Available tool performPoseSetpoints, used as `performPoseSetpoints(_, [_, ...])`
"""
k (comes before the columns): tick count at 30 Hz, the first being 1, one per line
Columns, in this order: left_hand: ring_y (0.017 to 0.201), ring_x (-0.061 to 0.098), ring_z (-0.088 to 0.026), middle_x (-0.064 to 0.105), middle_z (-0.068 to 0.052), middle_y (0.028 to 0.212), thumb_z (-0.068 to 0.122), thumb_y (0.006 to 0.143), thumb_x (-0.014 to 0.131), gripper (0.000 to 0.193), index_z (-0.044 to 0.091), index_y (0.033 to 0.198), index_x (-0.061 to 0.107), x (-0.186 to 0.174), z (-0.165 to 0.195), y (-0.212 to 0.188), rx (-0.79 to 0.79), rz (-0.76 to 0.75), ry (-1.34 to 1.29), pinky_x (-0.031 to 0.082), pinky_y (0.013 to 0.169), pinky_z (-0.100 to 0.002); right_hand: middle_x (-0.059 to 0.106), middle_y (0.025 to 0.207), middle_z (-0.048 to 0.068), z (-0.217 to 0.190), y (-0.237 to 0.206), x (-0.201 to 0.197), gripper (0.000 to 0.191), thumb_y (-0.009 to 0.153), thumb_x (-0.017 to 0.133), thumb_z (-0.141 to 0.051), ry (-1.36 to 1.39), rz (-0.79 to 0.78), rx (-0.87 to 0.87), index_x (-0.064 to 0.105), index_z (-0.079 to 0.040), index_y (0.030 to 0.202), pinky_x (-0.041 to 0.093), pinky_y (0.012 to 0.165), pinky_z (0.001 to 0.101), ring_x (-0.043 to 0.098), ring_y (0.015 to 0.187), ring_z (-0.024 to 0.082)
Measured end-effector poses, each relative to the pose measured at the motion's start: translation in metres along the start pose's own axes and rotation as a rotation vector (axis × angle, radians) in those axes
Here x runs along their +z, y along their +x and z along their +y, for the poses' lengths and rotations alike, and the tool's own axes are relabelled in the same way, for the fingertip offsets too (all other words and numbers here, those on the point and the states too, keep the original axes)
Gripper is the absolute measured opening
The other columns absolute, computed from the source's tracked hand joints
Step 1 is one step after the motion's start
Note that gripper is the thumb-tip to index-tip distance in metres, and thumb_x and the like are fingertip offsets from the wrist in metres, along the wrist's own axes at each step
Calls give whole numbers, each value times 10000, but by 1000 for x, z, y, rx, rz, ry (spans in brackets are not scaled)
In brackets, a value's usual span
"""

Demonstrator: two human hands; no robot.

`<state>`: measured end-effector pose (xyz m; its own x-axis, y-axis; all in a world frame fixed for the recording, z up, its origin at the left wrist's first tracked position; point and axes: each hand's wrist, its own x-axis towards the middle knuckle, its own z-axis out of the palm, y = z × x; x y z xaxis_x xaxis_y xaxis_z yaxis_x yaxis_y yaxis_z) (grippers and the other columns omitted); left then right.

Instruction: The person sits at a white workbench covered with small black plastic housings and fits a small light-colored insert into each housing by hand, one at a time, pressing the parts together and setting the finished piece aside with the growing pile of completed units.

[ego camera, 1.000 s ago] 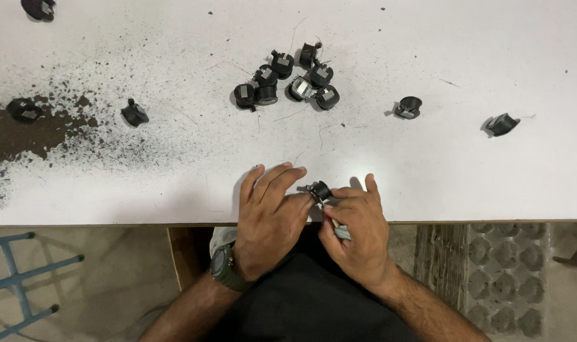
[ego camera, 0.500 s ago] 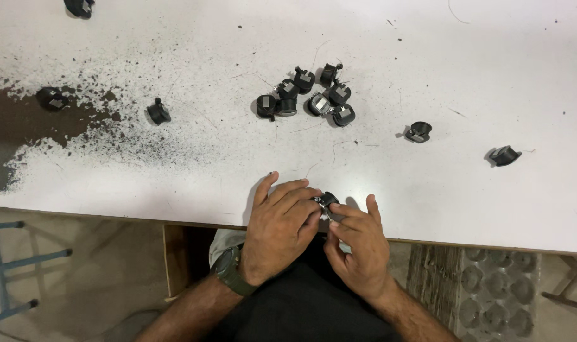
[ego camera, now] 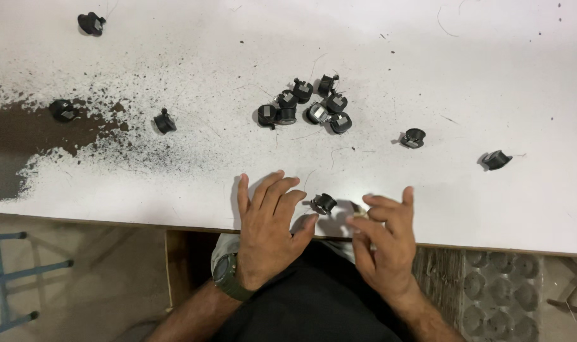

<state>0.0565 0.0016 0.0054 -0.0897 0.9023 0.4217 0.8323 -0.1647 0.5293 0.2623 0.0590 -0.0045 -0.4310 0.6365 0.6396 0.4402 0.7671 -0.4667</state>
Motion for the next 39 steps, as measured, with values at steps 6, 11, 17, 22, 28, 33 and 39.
performPoseSetpoints(6, [1356,504,-288,645,-63,1286,226,831,790,176,113,955,735,0,1,3,-3,-20,16,95,1220,-627,587,1060,138,-5,21,2,534,718,865,-280,-109,-243,129,691,-26,1155,151,1184,667,523,1204,348])
performPoseSetpoints(11, [1367,512,-262,647,-33,1271,131,866,770,70,130,928,738,-5,2,1,61,-13,-19,145,1243,-603,599,1086,100,-12,23,9,401,774,872,-239,-122,-235,131,732,-64,1106,170,1254,629,539,1229,304])
performPoseSetpoints(17, [1367,508,-261,628,-39,1285,113,811,778,102,141,891,722,-5,-3,3,96,-12,-20,186,1245,-595,584,1012,86,-9,20,9,373,752,879,-238,-93,-239,135,744,-55,1047,161,1247,639,556,1185,293])
performPoseSetpoints(22, [1369,484,-292,591,-78,1287,137,817,785,113,129,860,681,-6,-7,3,232,-79,104,226,1227,-612,592,1018,87,-9,20,10,372,743,879,-240,-63,-231,140,735,-56,1032,168,1240,658,569,1166,287])
performPoseSetpoints(28, [1334,511,-284,561,-106,1303,187,914,789,159,99,981,675,-14,-8,13,531,-111,161,428,1143,-535,587,1049,97,-11,21,5,381,738,870,-226,-22,-302,105,723,-54,1044,197,1218,688,541,1192,296])
performPoseSetpoints(33, [917,656,-198,662,-57,1081,90,877,739,80,72,928,680,-21,-1,28,116,-210,-179,547,748,-349,590,1061,88,-12,22,1,340,733,865,-224,-26,-284,93,717,-68,996,192,1208,701,539,1206,298])
performPoseSetpoints(39, [564,604,-144,676,-21,775,36,868,708,40,46,842,679,-27,5,26,-132,-313,-340,464,480,-297,595,1035,89,-9,20,3,341,724,866,-241,-24,-281,119,720,-78,985,189,1210,694,535,1192,285])
